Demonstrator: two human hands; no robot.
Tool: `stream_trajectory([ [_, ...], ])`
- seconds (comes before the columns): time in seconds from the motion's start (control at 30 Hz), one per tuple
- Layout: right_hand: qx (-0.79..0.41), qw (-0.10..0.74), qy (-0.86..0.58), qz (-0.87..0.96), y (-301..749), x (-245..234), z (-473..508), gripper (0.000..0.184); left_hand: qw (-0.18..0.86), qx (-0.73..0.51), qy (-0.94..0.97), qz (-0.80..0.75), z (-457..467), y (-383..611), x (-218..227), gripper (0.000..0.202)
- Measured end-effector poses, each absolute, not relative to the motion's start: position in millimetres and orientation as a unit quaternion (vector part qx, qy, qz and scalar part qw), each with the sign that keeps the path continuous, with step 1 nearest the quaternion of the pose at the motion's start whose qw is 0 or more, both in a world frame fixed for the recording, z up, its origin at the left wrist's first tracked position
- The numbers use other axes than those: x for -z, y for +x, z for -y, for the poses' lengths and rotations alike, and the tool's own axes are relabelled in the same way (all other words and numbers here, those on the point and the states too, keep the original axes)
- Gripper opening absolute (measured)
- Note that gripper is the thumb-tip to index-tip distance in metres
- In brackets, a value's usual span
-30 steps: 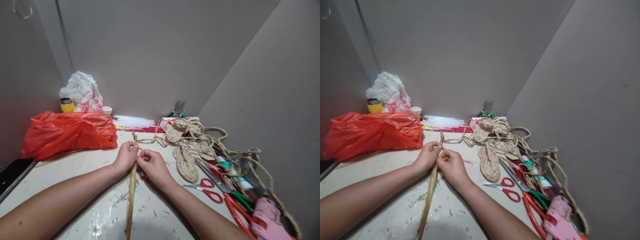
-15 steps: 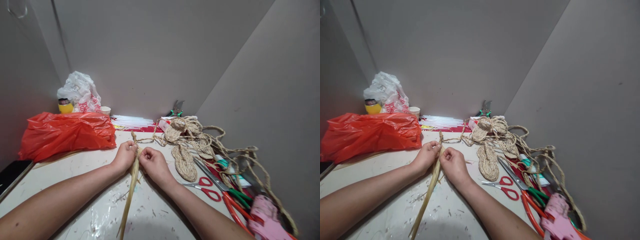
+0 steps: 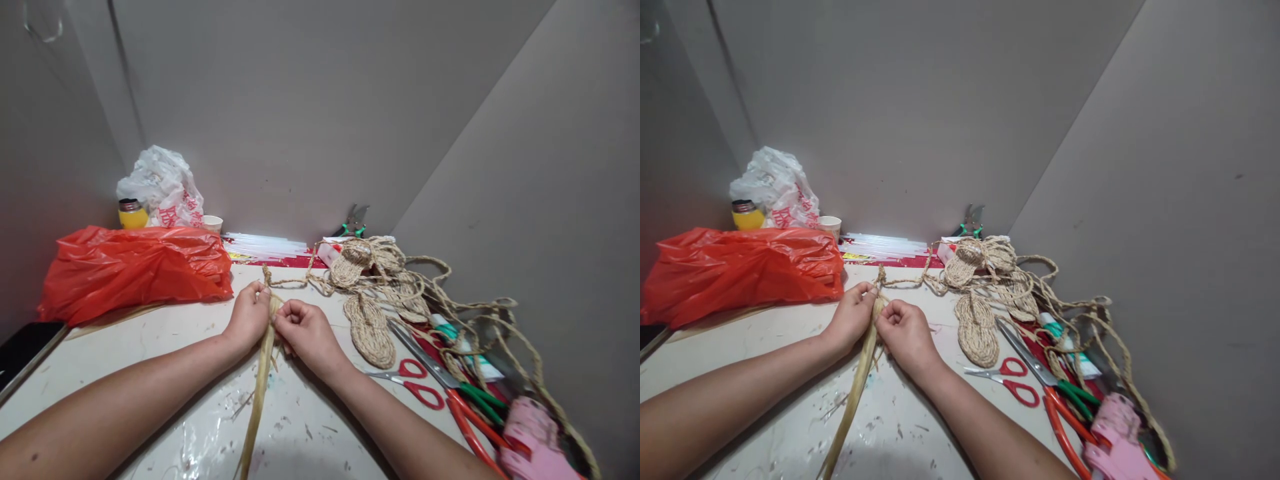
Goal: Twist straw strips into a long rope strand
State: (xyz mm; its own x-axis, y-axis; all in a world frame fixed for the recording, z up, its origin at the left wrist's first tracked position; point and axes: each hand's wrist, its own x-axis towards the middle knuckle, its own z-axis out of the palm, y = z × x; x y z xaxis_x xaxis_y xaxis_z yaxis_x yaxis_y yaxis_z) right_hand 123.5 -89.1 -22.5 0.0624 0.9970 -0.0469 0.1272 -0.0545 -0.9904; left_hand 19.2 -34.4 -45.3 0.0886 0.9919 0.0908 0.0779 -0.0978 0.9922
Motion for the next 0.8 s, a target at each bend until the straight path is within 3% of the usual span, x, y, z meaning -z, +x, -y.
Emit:
stream_trajectory([
  [0.4, -0.475, 0.467, -0.541, 0.513, 117.7, 22.2, 93.2, 0.013, 0.472, -0.459, 0.586, -0.472, 34.5, 19.6, 42.2, 0.017],
  [0.8, -0.411, 0.481, -0.563, 0.531, 114.8, 21.1, 95.3, 0.011, 0.469, -0.457, 0.594, -0.467, 36.3, 21.2, 40.7, 0.017],
])
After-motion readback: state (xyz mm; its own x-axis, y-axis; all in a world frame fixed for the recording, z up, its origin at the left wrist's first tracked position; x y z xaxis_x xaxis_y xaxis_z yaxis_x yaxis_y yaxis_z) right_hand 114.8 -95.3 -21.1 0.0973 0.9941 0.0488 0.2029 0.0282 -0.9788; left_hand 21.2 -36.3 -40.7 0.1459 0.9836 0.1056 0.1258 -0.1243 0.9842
